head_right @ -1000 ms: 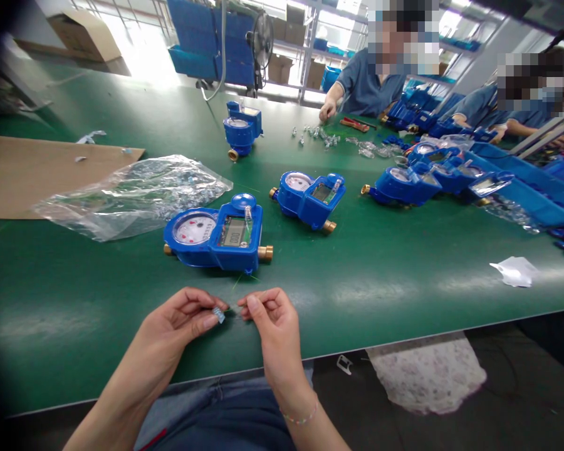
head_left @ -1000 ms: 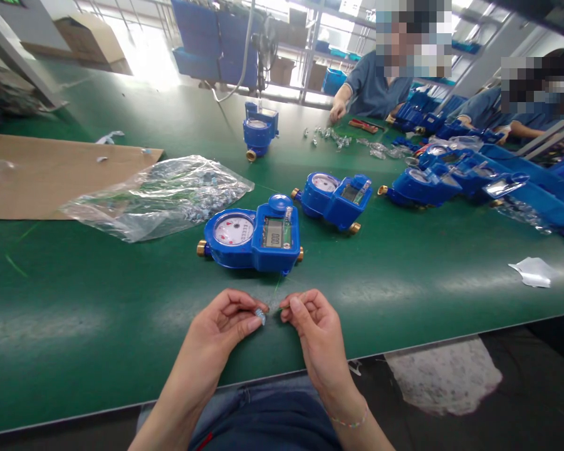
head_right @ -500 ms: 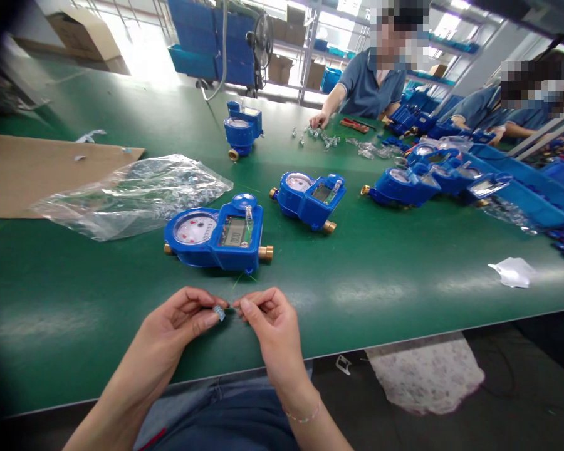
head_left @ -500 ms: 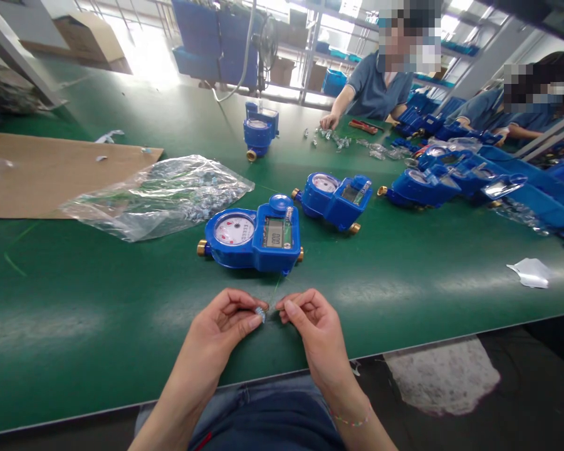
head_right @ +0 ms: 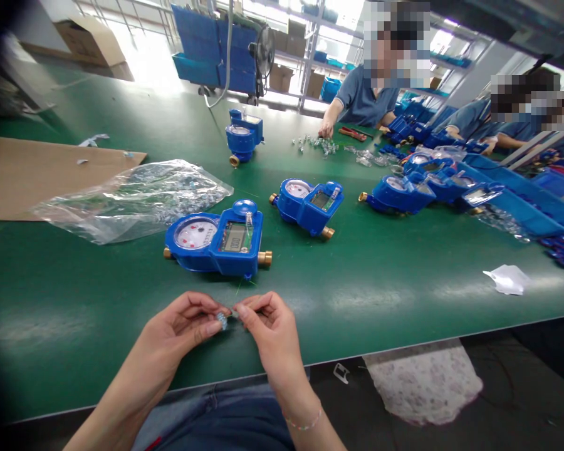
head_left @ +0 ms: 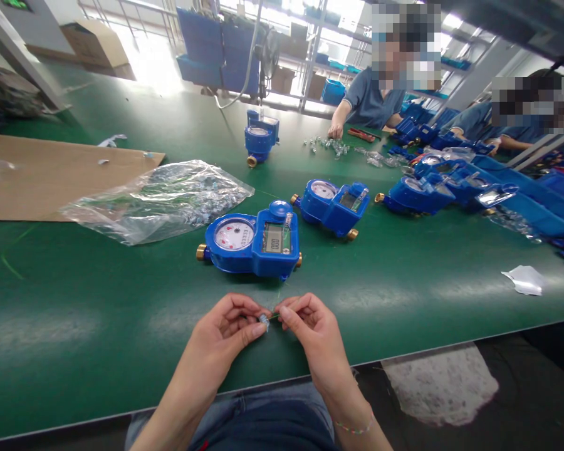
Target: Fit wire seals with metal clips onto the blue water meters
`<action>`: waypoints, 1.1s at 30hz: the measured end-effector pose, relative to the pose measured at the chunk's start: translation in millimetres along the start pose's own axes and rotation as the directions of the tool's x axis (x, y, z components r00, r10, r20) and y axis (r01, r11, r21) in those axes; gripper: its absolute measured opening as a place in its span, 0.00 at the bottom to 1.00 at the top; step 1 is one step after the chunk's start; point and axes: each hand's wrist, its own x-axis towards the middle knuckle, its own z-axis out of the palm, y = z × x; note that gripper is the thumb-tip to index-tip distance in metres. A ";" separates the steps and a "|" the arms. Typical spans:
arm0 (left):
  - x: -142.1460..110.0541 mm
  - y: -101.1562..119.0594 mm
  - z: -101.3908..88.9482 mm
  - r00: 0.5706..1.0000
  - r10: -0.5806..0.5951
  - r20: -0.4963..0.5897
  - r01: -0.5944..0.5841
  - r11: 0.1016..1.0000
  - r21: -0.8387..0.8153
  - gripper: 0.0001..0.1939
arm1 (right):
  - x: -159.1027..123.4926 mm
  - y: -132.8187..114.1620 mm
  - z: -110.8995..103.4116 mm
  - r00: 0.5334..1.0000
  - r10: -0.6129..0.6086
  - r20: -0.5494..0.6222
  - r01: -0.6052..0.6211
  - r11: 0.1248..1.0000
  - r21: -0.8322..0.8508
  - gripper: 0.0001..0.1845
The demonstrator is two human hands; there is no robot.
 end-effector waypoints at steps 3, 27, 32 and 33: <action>-0.6 -0.2 5.5 1.000 0.003 0.011 -0.003 1.000 -0.009 0.11 | -0.3 3.7 4.3 0.997 0.039 0.066 -0.045 0.994 0.097 0.10; 3.9 -1.4 36.1 0.992 0.119 -0.039 -0.114 0.988 0.108 0.10 | -3.7 6.4 -11.0 0.900 0.245 0.361 -0.247 0.968 -0.040 0.17; 11.4 -0.3 34.7 0.994 0.105 -0.043 -0.102 0.993 0.062 0.11 | 4.0 -3.4 -9.2 0.954 0.115 0.277 -0.075 0.986 -0.151 0.18; 12.9 -1.0 34.2 0.996 0.081 -0.027 -0.081 0.997 -0.017 0.12 | 4.2 -3.7 -8.9 0.969 0.017 0.247 0.048 0.965 -0.256 0.20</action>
